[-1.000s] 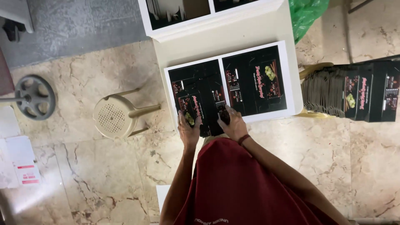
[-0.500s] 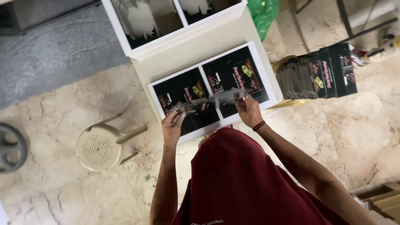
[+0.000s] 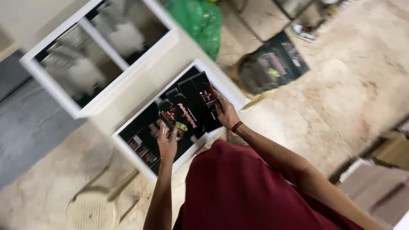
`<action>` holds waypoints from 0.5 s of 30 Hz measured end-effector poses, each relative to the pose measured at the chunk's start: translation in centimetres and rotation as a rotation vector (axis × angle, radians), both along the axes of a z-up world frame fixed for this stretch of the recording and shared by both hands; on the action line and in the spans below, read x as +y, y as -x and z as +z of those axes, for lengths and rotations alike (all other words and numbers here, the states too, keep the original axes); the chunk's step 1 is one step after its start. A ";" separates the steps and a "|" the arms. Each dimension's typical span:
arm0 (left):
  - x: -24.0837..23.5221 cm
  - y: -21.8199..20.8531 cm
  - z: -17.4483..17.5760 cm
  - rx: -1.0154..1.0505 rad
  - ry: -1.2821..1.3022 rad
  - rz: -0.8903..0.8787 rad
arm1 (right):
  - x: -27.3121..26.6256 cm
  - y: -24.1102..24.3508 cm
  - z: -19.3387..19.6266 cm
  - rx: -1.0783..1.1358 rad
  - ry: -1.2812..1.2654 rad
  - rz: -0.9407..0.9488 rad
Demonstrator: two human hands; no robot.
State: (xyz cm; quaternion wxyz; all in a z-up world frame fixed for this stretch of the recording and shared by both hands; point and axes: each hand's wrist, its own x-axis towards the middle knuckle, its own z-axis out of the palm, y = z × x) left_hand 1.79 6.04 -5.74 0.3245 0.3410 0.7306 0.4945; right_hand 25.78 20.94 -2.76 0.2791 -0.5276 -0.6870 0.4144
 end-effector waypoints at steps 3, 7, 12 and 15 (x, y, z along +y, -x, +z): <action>5.0 -6.8 1.0 -0.101 0.132 -0.195 | 2.8 -8.1 0.1 0.007 0.108 -0.265; 14.3 -19.3 2.2 -0.522 0.424 -0.342 | 8.7 -22.3 -3.8 -0.047 0.224 -0.606; 22.5 -30.6 3.7 -0.617 0.382 -0.440 | 17.7 -34.4 -1.7 -0.257 0.154 -0.642; 27.0 -33.7 7.2 -0.680 0.358 -0.398 | 23.3 -36.8 1.1 -0.208 0.023 -0.596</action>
